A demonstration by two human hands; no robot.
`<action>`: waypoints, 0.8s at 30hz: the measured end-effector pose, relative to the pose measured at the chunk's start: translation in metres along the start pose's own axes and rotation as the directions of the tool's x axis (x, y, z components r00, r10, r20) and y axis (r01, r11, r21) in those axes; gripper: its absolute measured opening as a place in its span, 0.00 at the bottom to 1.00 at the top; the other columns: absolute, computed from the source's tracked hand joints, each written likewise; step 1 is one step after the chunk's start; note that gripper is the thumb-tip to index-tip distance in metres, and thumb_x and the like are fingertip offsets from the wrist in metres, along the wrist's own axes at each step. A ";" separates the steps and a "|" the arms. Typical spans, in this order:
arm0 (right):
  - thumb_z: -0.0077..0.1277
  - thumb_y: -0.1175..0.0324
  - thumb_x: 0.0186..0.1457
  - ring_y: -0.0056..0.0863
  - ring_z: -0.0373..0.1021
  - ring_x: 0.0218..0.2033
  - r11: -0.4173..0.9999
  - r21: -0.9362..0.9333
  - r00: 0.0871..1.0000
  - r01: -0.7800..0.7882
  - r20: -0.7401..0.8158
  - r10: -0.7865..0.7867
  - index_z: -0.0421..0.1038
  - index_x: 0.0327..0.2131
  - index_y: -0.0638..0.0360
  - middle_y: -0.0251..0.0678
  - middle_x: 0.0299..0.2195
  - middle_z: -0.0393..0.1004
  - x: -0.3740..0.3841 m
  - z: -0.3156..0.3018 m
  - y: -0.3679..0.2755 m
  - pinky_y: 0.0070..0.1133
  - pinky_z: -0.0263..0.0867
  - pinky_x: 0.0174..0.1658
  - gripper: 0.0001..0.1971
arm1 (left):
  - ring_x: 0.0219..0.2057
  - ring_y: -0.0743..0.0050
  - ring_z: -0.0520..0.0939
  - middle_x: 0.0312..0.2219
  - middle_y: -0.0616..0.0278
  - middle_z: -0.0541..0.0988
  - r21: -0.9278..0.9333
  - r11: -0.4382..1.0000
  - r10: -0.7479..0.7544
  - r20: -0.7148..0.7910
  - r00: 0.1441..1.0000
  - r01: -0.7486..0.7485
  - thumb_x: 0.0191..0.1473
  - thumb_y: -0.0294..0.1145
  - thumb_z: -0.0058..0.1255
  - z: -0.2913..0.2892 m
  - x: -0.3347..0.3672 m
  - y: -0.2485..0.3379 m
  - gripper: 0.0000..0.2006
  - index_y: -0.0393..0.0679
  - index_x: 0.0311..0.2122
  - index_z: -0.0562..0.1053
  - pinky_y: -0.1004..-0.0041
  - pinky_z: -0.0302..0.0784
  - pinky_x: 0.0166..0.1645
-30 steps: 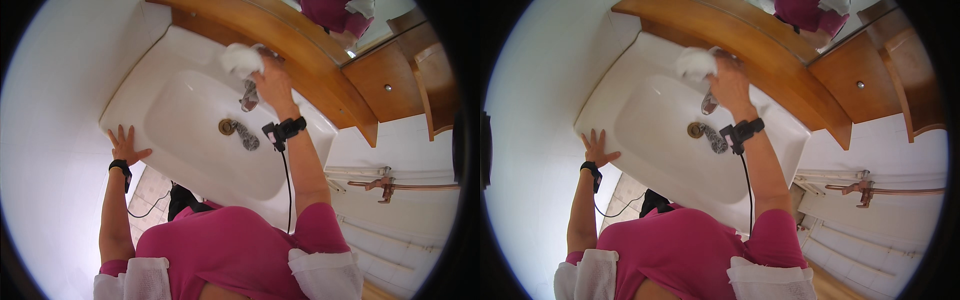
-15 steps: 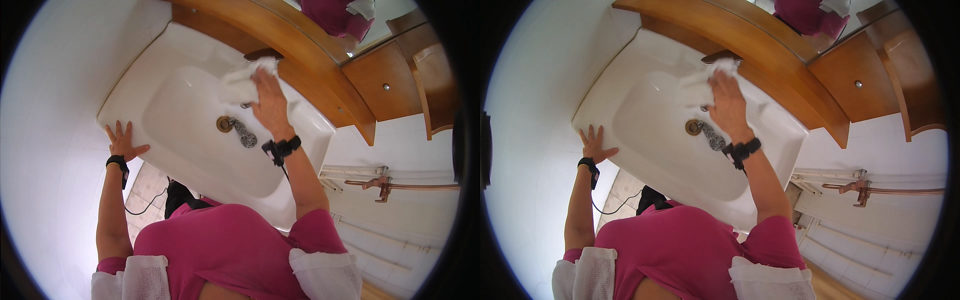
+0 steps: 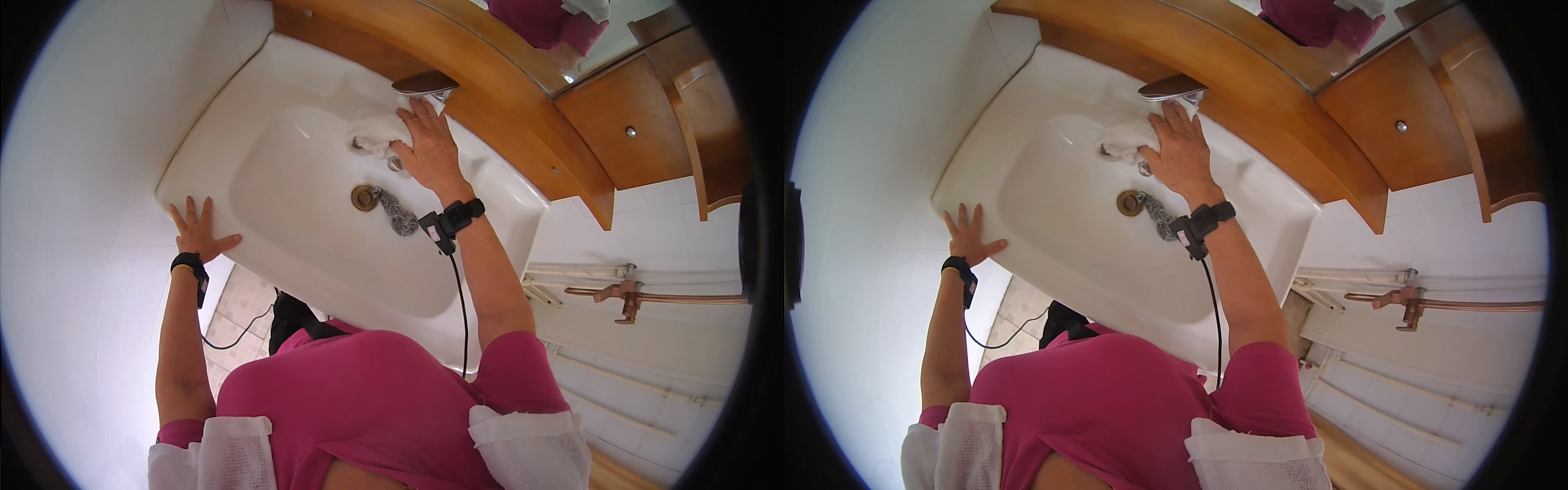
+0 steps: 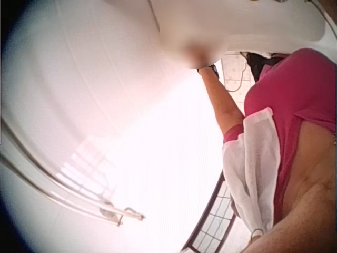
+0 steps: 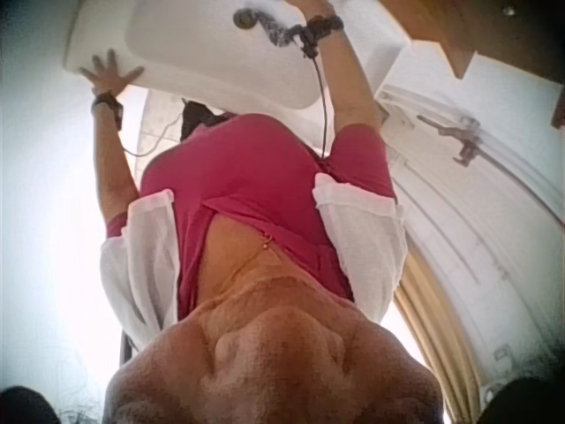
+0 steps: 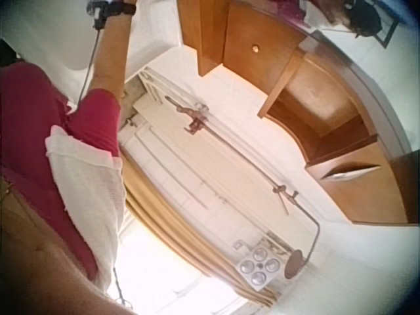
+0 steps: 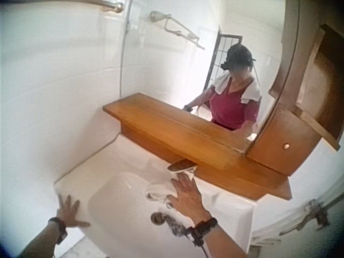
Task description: Cleaning a bathroom sink using a scrubbing pad and a cloth.
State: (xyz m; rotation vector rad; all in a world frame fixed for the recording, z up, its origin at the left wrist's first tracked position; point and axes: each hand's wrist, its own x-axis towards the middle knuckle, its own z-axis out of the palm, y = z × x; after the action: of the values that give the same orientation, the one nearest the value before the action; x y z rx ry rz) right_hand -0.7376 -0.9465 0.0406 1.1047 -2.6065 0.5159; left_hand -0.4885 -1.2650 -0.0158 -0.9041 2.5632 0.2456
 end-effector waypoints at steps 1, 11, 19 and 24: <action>0.52 0.62 0.45 0.37 0.51 0.59 0.999 0.033 1.000 -0.002 0.006 0.002 0.65 0.47 0.58 0.41 0.55 0.59 -0.003 0.001 -0.001 0.36 0.45 0.60 0.24 | 0.61 0.40 0.23 0.62 0.52 0.38 0.014 1.000 -0.003 -0.005 1.000 0.004 0.31 0.60 0.60 -0.001 0.000 0.000 0.53 0.53 0.62 0.48 0.44 0.56 0.56; 0.59 0.69 0.38 0.34 0.52 0.58 0.976 0.187 0.981 0.110 0.135 -0.137 0.67 0.43 0.57 0.38 0.53 0.61 -0.036 -0.019 -0.033 0.35 0.46 0.61 0.24 | 0.61 0.40 0.24 0.62 0.52 0.38 0.000 1.000 0.000 -0.017 1.000 0.000 0.30 0.60 0.60 0.003 0.001 -0.004 0.53 0.53 0.61 0.48 0.44 0.56 0.55; 0.52 0.61 0.45 0.37 0.54 0.56 0.997 0.024 0.998 0.068 -0.012 -0.068 0.69 0.42 0.64 0.43 0.51 0.63 0.014 0.004 0.001 0.38 0.47 0.58 0.21 | 0.61 0.40 0.23 0.62 0.51 0.38 0.005 1.000 0.005 -0.007 1.000 -0.005 0.30 0.61 0.60 0.001 0.003 -0.001 0.53 0.53 0.61 0.49 0.42 0.56 0.55; 0.53 0.64 0.44 0.44 0.51 0.57 0.997 0.022 0.997 0.072 0.022 -0.073 0.67 0.42 0.66 0.47 0.54 0.57 -0.003 0.003 -0.016 0.39 0.47 0.58 0.21 | 0.60 0.37 0.24 0.62 0.50 0.39 0.023 1.000 -0.008 0.010 1.000 0.007 0.31 0.61 0.59 -0.007 -0.003 0.003 0.53 0.52 0.61 0.48 0.45 0.55 0.57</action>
State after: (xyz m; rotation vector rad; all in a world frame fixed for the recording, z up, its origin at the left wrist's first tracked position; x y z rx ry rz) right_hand -0.7241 -0.9559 0.0399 1.2140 -2.5749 0.5182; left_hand -0.4904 -1.2631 -0.0079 -0.9017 2.5474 0.2180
